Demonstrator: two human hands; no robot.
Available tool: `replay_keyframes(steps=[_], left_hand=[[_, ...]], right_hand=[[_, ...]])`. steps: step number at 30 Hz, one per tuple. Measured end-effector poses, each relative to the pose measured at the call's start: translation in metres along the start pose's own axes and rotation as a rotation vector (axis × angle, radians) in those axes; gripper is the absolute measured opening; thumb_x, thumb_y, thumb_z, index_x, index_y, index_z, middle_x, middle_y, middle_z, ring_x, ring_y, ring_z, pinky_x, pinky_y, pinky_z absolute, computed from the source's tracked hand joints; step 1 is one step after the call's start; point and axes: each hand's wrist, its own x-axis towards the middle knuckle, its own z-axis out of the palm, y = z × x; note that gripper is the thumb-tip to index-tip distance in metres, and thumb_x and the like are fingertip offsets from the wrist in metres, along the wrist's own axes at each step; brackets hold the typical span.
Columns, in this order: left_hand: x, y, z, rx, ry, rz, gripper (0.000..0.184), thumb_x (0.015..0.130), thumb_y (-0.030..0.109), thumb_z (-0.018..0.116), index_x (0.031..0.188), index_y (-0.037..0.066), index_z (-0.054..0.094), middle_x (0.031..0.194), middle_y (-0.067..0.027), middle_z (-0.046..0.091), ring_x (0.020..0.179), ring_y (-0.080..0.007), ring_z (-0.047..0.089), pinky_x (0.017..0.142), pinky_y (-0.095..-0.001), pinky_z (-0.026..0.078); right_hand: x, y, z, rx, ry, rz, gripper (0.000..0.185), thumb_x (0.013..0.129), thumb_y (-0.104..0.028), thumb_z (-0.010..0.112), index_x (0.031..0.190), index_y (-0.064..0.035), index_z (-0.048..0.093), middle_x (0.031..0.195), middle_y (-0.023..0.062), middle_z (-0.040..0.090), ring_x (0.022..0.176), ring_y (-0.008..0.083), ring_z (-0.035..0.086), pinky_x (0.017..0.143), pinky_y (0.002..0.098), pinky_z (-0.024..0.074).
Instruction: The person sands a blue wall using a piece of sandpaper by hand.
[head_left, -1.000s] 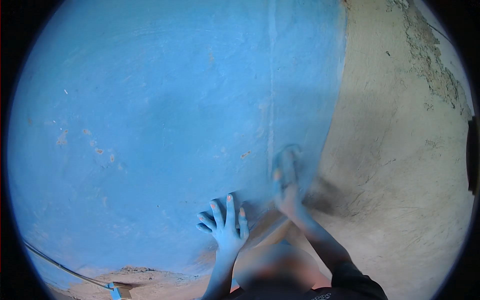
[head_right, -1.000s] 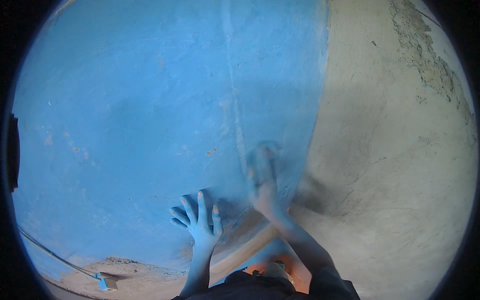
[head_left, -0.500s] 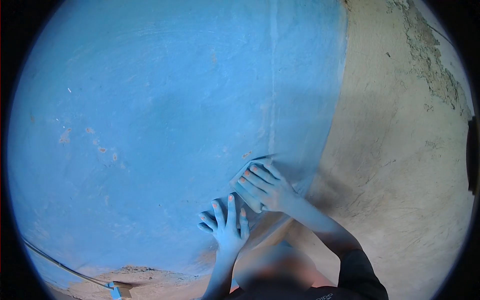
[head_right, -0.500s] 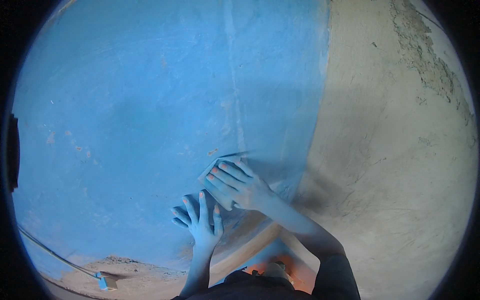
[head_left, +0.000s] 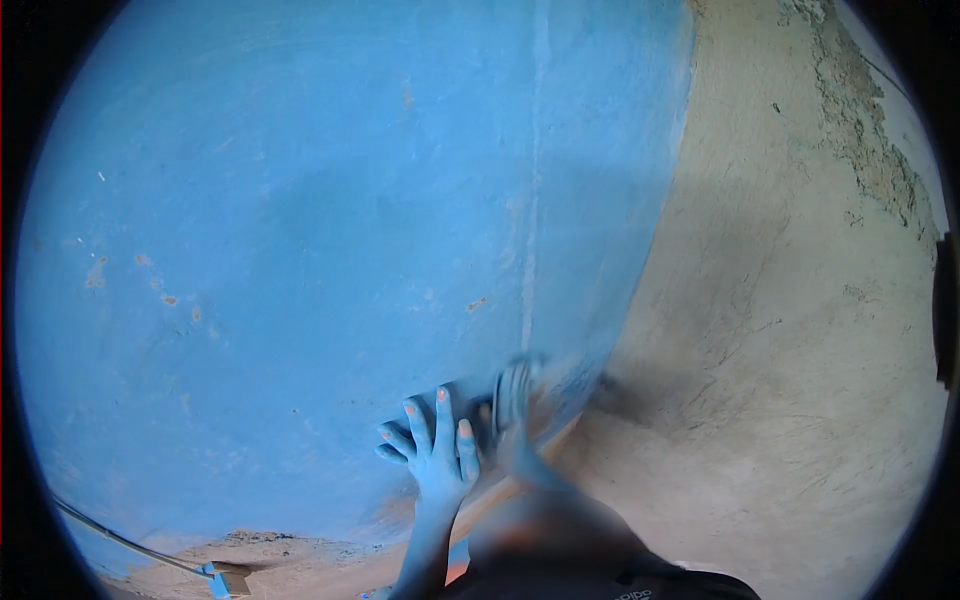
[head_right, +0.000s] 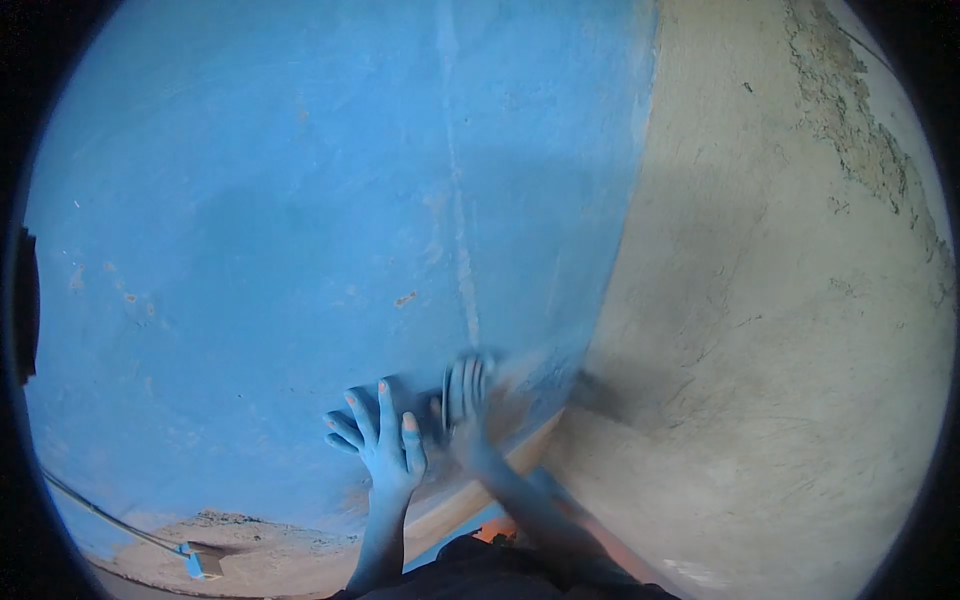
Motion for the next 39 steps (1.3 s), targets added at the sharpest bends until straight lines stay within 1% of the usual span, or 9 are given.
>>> replay_keyframes(steps=[5,8,11,14,19,22,25,34,39], left_hand=[[0.001,0.003,-0.001,0.002,-0.026,-0.018,0.051,0.099,0.036,0.038,0.142,0.01,0.044,0.157,-0.0211,0.005,0.14,-0.047,-0.018,0.102,-0.0595,-0.023],[0.001,-0.002,-0.006,0.007,-0.046,0.013,0.052,0.1,0.037,0.037,0.144,0.009,0.041,0.157,-0.0227,0.002,0.139,-0.0479,-0.021,0.101,-0.0605,-0.024],[0.0,0.001,-0.006,0.008,-0.05,0.02,0.052,0.1,0.036,0.038,0.145,0.009,0.04,0.157,-0.0226,0.001,0.139,-0.0482,-0.021,0.1,-0.0611,-0.025],[0.002,-0.001,-0.005,0.014,-0.056,0.031,0.052,0.1,0.035,0.038,0.145,0.01,0.039,0.157,-0.0227,0.0,0.139,-0.0484,-0.022,0.1,-0.0614,-0.025],[0.001,0.0,-0.004,0.015,-0.054,0.012,0.051,0.099,0.036,0.039,0.144,0.012,0.042,0.157,-0.0222,0.002,0.138,-0.0491,-0.021,0.1,-0.0616,-0.025],[-0.002,0.003,0.001,-0.013,-0.025,-0.041,0.048,0.097,0.037,0.042,0.141,0.016,0.048,0.158,-0.0192,0.004,0.139,-0.0485,-0.019,0.101,-0.0608,-0.025],[0.001,0.008,0.005,-0.021,-0.014,-0.063,0.049,0.097,0.036,0.042,0.141,0.015,0.047,0.158,-0.0203,0.002,0.138,-0.0499,-0.022,0.099,-0.0622,-0.026],[0.007,0.02,0.003,-0.044,-0.056,-0.137,0.051,0.098,0.037,0.04,0.144,0.014,0.043,0.156,-0.0241,-0.005,0.134,-0.0537,-0.027,0.095,-0.0654,-0.027],[0.014,0.034,-0.007,-0.101,-0.112,-0.215,0.053,0.098,0.038,0.039,0.146,0.014,0.039,0.156,-0.0247,-0.006,0.133,-0.0557,-0.026,0.096,-0.0688,-0.022]], right_hand=[[0.149,0.001,-0.059,0.063,0.233,-0.061,0.063,0.098,-0.025,0.037,0.144,0.014,0.017,0.152,0.0327,0.013,0.142,0.0485,0.008,0.115,0.0543,0.0046],[0.111,-0.008,-0.047,-0.137,0.068,0.134,0.062,0.097,-0.023,0.036,0.144,0.0141,0.017,0.151,0.0329,0.014,0.142,0.0475,0.009,0.115,0.0545,0.0058],[-0.029,-0.01,0.0,-0.011,-0.033,-0.026,0.062,0.096,-0.021,0.037,0.142,0.0156,0.019,0.149,0.035,0.016,0.141,0.0494,0.012,0.114,0.0571,0.0099],[-0.06,0.02,0.001,-0.158,-0.195,-0.14,0.064,0.096,-0.025,0.038,0.142,0.016,0.02,0.149,0.0357,0.017,0.14,0.0502,0.013,0.113,0.0593,0.0112],[0.114,-0.025,-0.089,-0.032,0.121,0.056,0.063,0.101,-0.029,0.036,0.143,0.0143,0.019,0.15,0.0331,0.017,0.141,0.0471,0.013,0.115,0.0519,0.0129],[0.095,-0.012,-0.077,0.007,0.082,0.098,0.061,0.101,-0.027,0.035,0.143,0.0145,0.02,0.149,0.0338,0.02,0.14,0.0477,0.015,0.115,0.0517,0.0142],[-0.029,0.004,-0.025,0.013,-0.045,0.095,0.059,0.099,-0.024,0.039,0.141,0.0149,0.024,0.146,0.036,0.024,0.139,0.0492,0.019,0.113,0.0571,0.0152],[0.146,0.007,-0.091,0.045,0.169,0.036,0.064,0.098,-0.024,0.042,0.144,0.0133,0.019,0.149,0.034,0.019,0.14,0.0477,0.015,0.114,0.0565,0.0134],[0.02,0.001,-0.053,0.03,-0.038,0.056,0.064,0.097,-0.025,0.045,0.142,0.014,0.023,0.146,0.0347,0.024,0.139,0.0496,0.019,0.113,0.0584,0.0126]])
